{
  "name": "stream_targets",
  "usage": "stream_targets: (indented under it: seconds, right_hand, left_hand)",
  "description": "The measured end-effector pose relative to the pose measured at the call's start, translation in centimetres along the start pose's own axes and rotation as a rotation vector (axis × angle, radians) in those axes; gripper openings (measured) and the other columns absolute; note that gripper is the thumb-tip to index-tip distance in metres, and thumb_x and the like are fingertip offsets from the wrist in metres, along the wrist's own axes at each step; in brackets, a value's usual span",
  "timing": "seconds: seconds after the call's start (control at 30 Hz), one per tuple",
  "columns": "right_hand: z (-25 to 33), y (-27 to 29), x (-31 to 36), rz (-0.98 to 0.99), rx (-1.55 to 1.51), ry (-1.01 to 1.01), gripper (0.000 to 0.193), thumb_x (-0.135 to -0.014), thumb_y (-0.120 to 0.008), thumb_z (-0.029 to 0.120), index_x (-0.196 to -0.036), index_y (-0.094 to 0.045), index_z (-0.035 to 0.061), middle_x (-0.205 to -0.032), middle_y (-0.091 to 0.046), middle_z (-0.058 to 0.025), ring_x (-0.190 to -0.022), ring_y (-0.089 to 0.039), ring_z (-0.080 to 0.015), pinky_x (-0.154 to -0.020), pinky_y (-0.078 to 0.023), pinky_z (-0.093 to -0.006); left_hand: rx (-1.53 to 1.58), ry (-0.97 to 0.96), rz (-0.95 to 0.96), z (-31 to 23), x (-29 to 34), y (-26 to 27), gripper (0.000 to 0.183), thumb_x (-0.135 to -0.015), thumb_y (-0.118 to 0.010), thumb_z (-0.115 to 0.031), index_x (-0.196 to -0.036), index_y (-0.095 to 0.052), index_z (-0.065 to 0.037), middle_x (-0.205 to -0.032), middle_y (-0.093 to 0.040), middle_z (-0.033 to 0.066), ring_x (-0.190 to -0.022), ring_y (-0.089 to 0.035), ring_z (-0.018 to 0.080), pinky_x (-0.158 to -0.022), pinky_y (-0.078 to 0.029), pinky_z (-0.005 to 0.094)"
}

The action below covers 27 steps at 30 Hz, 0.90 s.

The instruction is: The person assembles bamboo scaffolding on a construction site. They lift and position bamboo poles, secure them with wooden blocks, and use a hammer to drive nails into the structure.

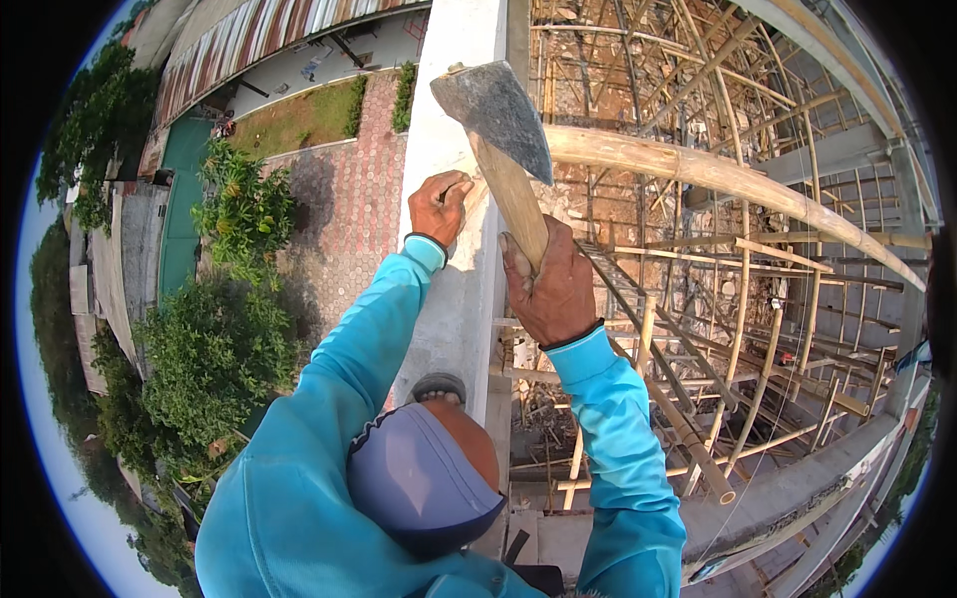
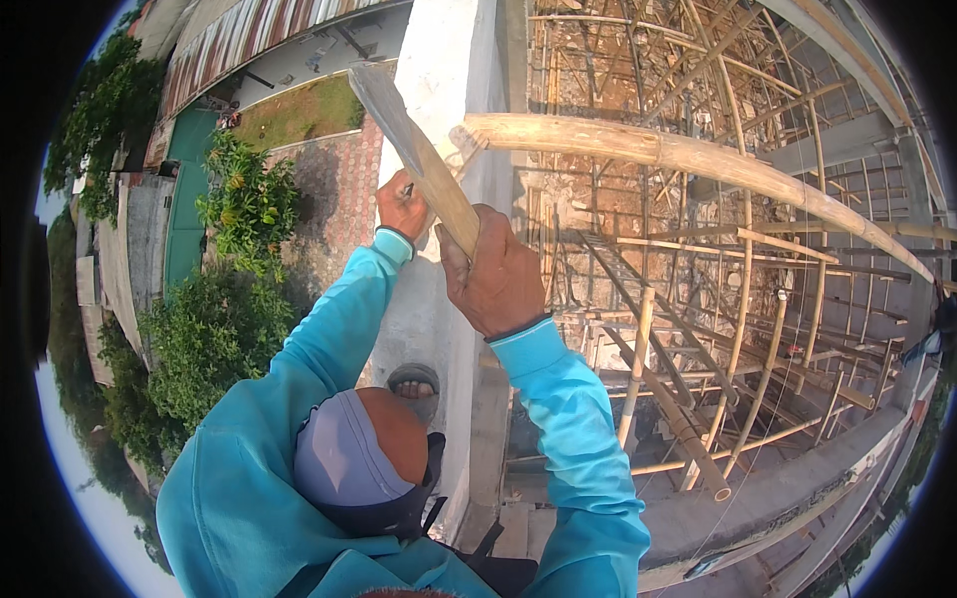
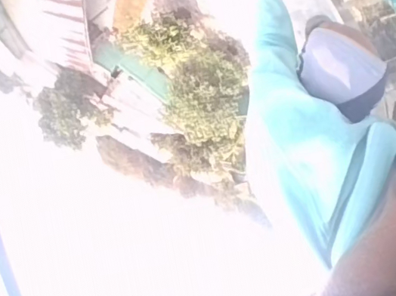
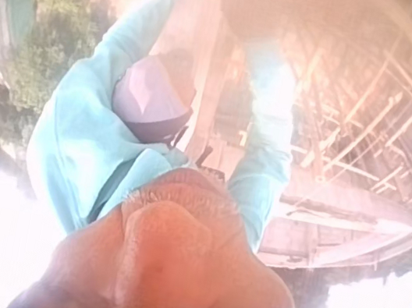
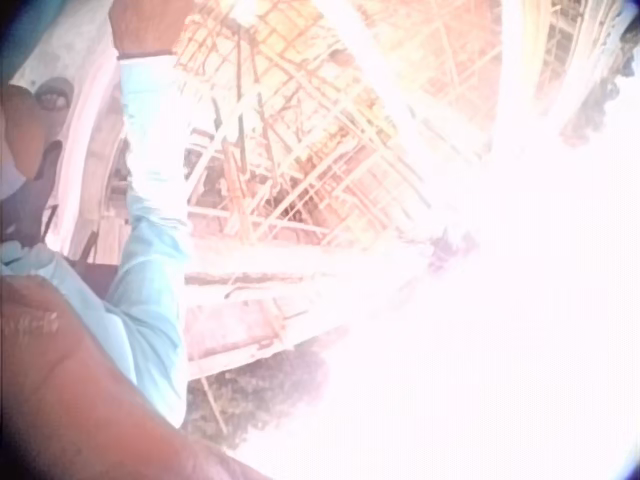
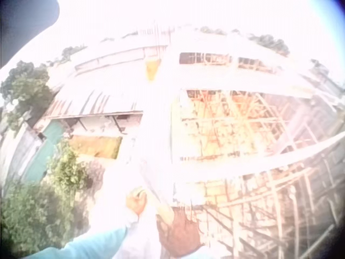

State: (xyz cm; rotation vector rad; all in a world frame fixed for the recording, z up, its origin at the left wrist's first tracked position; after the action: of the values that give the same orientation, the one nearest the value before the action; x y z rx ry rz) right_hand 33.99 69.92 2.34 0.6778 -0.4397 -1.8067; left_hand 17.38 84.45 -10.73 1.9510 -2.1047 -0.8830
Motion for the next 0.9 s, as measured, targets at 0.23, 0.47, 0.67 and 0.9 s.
stream_targets:
  seconds: [0.23,0.47,0.67,0.9]
  right_hand:
    - [-4.6,-4.1,0.3,0.262,0.168,-0.239,0.041,-0.1,-0.06,0.034,-0.111,-0.05,-0.0043,-0.08,-0.067,-0.0286,-0.067,-0.067,-0.0467,-0.059,-0.054,-0.055]
    - [-0.6,0.0,1.3,-0.148,-0.108,0.076,0.04,-0.097,-0.065,0.03,-0.112,-0.049,-0.0026,-0.08,-0.066,-0.0262,-0.065,-0.067,-0.0449,-0.054,-0.054,-0.0503]
    - [-5.5,-5.4,1.6,0.287,0.223,-0.242,0.039,-0.099,-0.06,0.035,-0.1,-0.05,-0.0026,-0.08,-0.066,-0.0279,-0.066,-0.068,-0.0457,-0.057,-0.056,-0.0517]
    - [-3.4,-3.9,2.4,0.027,0.051,-0.016,0.04,-0.095,-0.066,0.032,-0.104,-0.052,-0.004,-0.08,-0.066,-0.0269,-0.063,-0.067,-0.0431,-0.054,-0.055,-0.0493]
  left_hand:
    - [0.026,-0.029,0.003,-0.3,0.1,-0.2,0.019,-0.085,-0.068,-0.004,-0.101,-0.074,0.004,-0.106,-0.074,0.0181,-0.098,-0.071,0.0294,-0.09,-0.055,0.0361]
    - [0.009,-0.017,-0.007,0.0,0.5,-0.5,0.015,-0.084,-0.071,-0.004,-0.097,-0.074,0.004,-0.105,-0.074,0.0196,-0.095,-0.071,0.0331,-0.088,-0.056,0.0381]
    - [-0.021,-0.074,-0.022,0.7,0.3,-0.9,0.02,-0.085,-0.068,-0.002,-0.104,-0.072,0.003,-0.107,-0.074,0.0167,-0.099,-0.072,0.0259,-0.087,-0.055,0.0335]
    - [0.032,0.033,0.014,2.9,0.3,-1.2,0.017,-0.081,-0.069,0.0,-0.096,-0.073,0.006,-0.11,-0.072,0.0212,-0.098,-0.071,0.0335,-0.089,-0.056,0.0373]
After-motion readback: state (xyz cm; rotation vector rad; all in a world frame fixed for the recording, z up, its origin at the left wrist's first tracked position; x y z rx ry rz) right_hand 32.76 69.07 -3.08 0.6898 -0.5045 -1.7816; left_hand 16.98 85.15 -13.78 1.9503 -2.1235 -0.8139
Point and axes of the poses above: each hand's wrist, its own x-axis away from the middle knuckle, its own y-axis out of the back of the hand, z = x × y, the point moved 10 cm from there along -x, towards the middle knuckle
